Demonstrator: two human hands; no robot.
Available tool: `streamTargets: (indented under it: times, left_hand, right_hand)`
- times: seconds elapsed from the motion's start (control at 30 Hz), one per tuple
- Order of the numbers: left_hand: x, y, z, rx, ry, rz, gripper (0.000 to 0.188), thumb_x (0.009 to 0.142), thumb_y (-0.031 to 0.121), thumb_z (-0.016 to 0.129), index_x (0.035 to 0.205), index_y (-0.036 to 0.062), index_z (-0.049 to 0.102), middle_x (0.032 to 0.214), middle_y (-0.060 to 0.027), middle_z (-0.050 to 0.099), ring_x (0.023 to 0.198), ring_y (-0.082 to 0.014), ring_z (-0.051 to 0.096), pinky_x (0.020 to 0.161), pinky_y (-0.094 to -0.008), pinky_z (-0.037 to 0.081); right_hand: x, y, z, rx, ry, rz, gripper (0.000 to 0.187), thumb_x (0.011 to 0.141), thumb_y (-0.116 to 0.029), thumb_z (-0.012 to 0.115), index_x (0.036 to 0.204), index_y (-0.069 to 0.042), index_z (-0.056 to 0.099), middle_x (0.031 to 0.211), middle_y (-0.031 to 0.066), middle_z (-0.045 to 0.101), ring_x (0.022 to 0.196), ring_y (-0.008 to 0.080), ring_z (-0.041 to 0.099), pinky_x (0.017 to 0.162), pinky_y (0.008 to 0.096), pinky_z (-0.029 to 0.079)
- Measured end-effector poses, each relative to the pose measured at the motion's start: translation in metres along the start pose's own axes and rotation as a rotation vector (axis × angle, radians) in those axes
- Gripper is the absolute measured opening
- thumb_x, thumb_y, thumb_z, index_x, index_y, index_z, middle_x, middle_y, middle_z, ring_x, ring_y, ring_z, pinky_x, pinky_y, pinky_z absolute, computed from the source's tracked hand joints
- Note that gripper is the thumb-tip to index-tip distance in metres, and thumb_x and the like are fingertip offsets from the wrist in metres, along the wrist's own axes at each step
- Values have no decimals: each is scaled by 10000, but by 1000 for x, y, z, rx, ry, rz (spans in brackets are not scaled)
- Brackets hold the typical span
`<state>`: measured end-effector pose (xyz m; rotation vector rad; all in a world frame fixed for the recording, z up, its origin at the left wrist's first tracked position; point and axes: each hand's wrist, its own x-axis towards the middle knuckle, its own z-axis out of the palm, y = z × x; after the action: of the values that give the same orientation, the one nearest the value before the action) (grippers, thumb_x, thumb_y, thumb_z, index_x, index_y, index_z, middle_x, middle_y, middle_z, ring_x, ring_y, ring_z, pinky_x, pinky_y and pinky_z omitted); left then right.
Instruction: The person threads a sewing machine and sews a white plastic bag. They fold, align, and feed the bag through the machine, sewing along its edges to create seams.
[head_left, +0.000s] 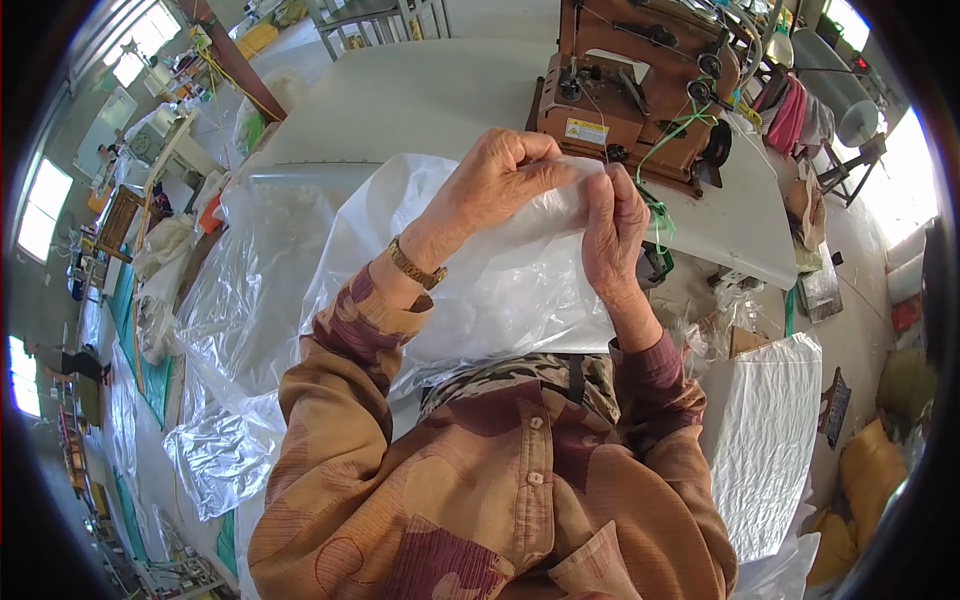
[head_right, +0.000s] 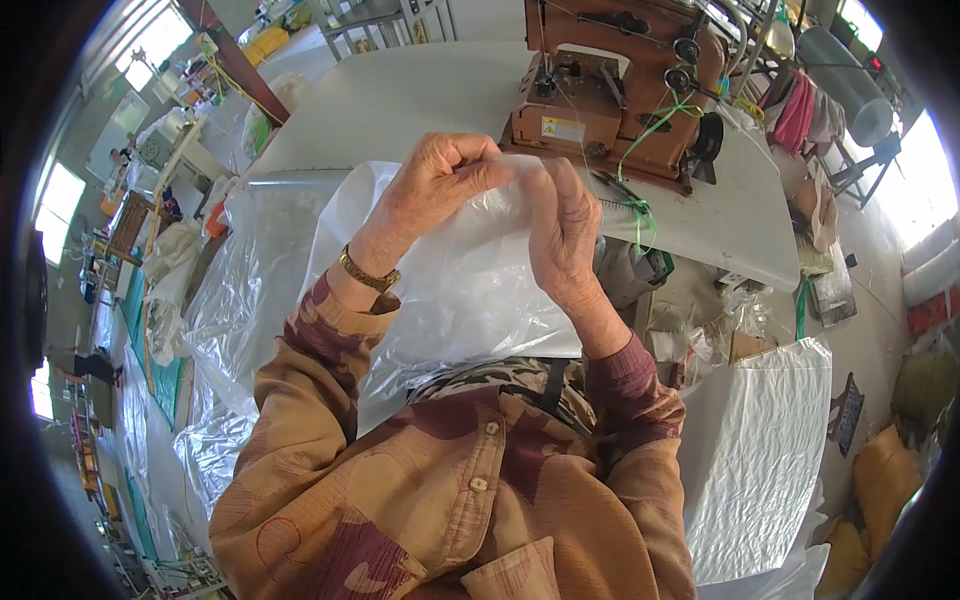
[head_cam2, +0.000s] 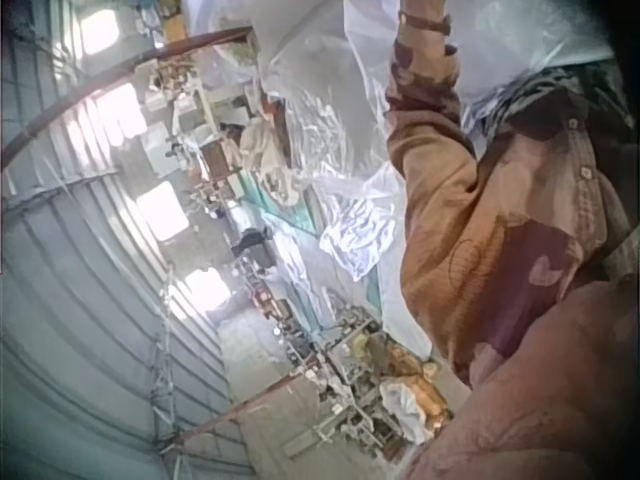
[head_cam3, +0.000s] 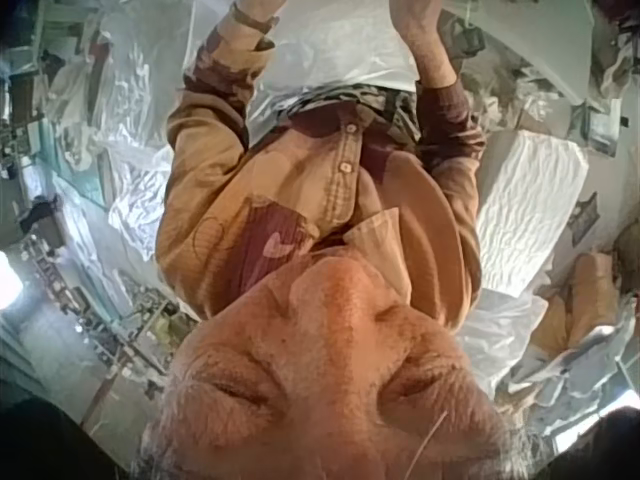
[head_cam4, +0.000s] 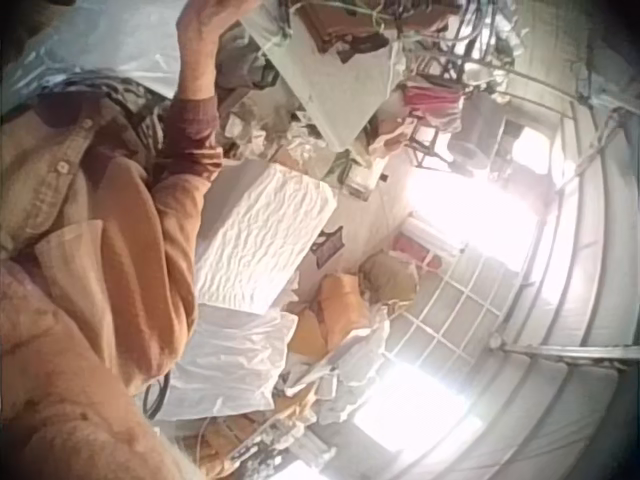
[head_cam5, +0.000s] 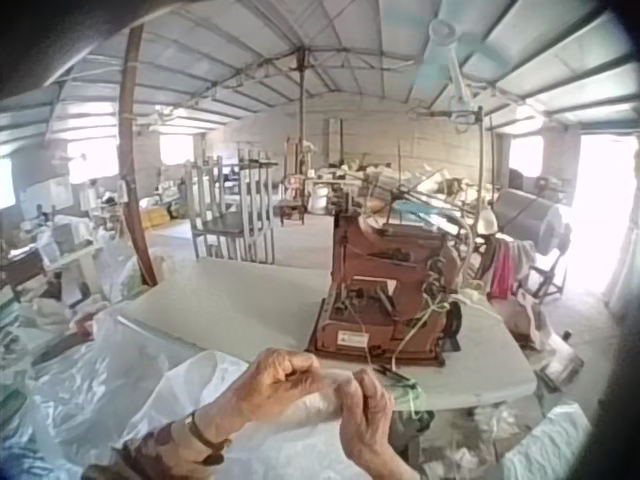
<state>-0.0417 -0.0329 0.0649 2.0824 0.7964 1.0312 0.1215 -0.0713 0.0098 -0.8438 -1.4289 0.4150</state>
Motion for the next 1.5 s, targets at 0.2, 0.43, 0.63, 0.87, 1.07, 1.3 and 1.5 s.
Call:
streamTargets:
  times: [0.2, 0.43, 0.63, 0.87, 1.07, 1.3, 1.5]
  left_hand:
    - [2, -7, 2, -19, 47, -17, 320, 929, 244, 658, 727, -1, 613, 608, 92, 365, 588, -27, 300, 492, -237, 251]
    - [4, -24, 7, -146, 30, -78, 358, 935, 274, 653, 730, -19, 624, 632, 91, 410, 605, -20, 319, 503, -223, 270]
    - [7, -27, 3, -245, -3, -338, 360, 925, 292, 661, 754, -24, 632, 690, 65, 502, 657, -29, 399, 568, -215, 364]
    - [26, -42, 2, 54, -2, -81, 326, 926, 268, 645, 783, -24, 629, 583, 39, 497, 570, -78, 335, 506, -313, 338]
    - [71, -86, -6, 350, 101, 51, 314, 932, 255, 633, 821, -37, 602, 592, -34, 380, 578, -109, 336, 522, -317, 343]
    - [119, -134, -7, 88, 16, -6, 289, 940, 247, 632, 869, -33, 645, 681, 40, 498, 659, -64, 403, 600, -269, 405]
    - [135, -147, 3, 37, 3, -91, 267, 946, 207, 624, 883, -50, 651, 754, 47, 575, 744, -41, 482, 692, -244, 455]
  right_hand:
    - [-25, 6, 2, -256, 31, -153, 187, 858, -83, 689, 970, -15, 556, 686, 97, 544, 525, 214, 479, 510, 317, 410]
    - [-24, -2, 0, -533, -137, -348, 391, 855, -20, 638, 1229, 41, 542, 733, 107, 594, 613, 245, 590, 575, 342, 470]
    - [-23, 2, 0, -608, -171, -368, 435, 864, -55, 621, 1283, 17, 527, 697, 66, 551, 585, 212, 564, 556, 355, 456]
    - [-17, -2, -7, -754, -318, -217, 353, 883, -89, 604, 1222, -8, 550, 721, 77, 597, 618, 245, 614, 587, 376, 484]
    - [17, 39, -26, -247, -622, 109, 162, 958, -114, 531, 990, 16, 621, 851, 156, 702, 743, 284, 703, 655, 353, 532]
    - [68, 126, -16, -843, -199, -550, 339, 823, -123, 578, 1156, -64, 552, 1117, 94, 590, 1053, 262, 578, 922, 436, 436]
    - [86, 147, -4, -916, -124, -577, 356, 785, -131, 600, 1136, -84, 560, 1149, 58, 542, 1141, 247, 523, 1021, 521, 344]
